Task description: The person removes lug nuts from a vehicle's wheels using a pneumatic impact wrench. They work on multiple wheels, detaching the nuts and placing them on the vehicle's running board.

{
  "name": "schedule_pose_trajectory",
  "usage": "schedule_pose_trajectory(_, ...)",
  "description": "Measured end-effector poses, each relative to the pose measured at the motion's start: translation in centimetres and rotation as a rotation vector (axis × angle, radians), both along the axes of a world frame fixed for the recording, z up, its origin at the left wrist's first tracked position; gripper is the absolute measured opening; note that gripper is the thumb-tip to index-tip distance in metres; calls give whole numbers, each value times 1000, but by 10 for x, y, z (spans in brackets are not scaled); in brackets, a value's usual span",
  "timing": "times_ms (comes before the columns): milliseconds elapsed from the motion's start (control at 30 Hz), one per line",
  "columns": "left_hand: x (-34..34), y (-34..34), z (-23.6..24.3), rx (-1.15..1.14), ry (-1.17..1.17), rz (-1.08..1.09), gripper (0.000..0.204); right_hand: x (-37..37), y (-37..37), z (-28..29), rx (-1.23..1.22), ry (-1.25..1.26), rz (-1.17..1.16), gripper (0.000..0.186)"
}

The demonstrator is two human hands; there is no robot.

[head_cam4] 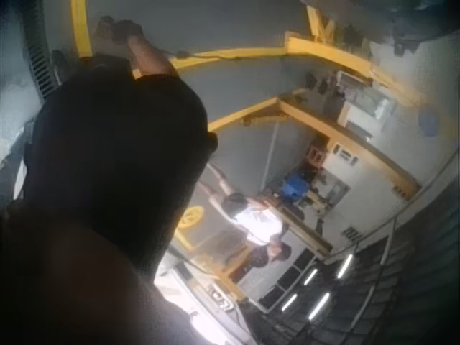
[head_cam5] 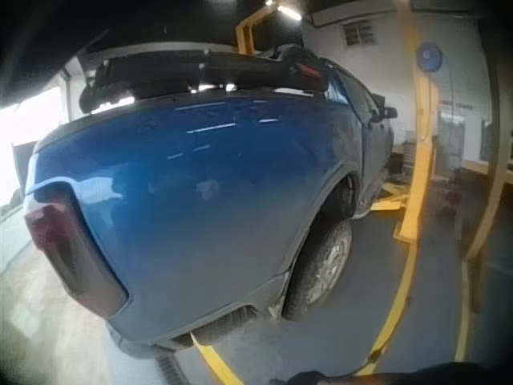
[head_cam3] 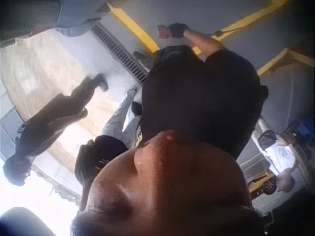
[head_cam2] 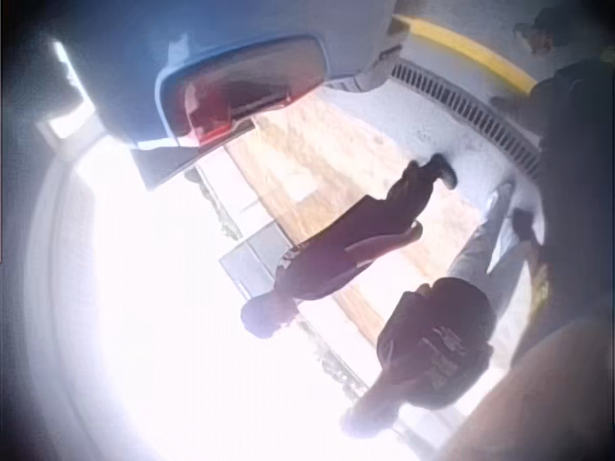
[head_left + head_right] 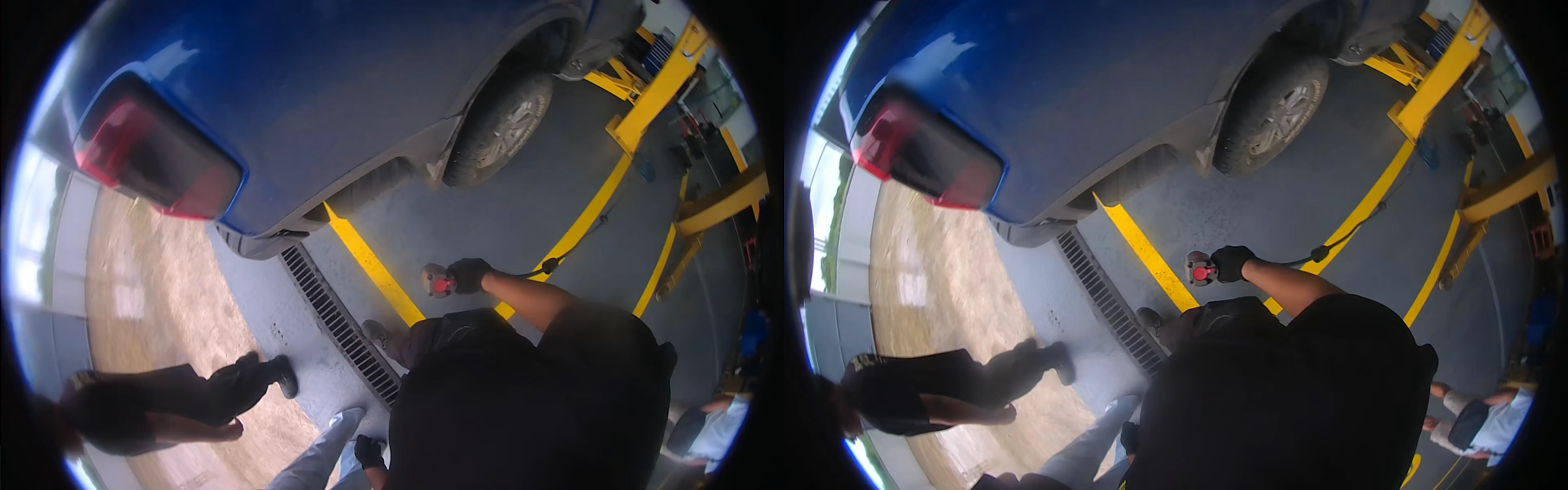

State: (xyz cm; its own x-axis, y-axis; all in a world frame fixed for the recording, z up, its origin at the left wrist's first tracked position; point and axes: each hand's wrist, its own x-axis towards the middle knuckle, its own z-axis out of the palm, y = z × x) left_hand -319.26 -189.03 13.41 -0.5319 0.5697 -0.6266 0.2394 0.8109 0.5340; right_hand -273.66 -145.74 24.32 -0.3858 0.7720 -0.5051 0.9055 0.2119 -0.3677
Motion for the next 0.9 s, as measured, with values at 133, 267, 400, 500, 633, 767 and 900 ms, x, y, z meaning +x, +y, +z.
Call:
schedule_pose_trajectory(133, -82, 188, 4, 265, -316, -200, 39, -90, 4, 19, 36, 164, 4, 28)
schedule_pose_trajectory(267, -67, 345, 47, 34, -1268, 214, 49, -211, 10, 27, 86, 297, 145, 32)
schedule_pose_trajectory(400, -76, 408, 87, 190, -1259, -238, 44, -314, 5, 26, 85, 382, 202, 37)
schedule_pose_trajectory(500, -102, 414, 86, 327, -944, -379, 32, -358, 11, 9, 109, 379, 225, 42)
schedule_pose_trajectory(633, -177, 432, 14, 231, -916, -469, 27, -390, 29, -21, -196, 403, 145, 46)
schedule_pose_trajectory(767, -212, 464, 31, 317, -1015, 67, 22, -339, 44, -49, 26, 326, -242, 52)
schedule_pose_trajectory(900, -308, 518, 47, 237, -993, 416, 20, -297, 36, -72, -88, 102, -682, 43)
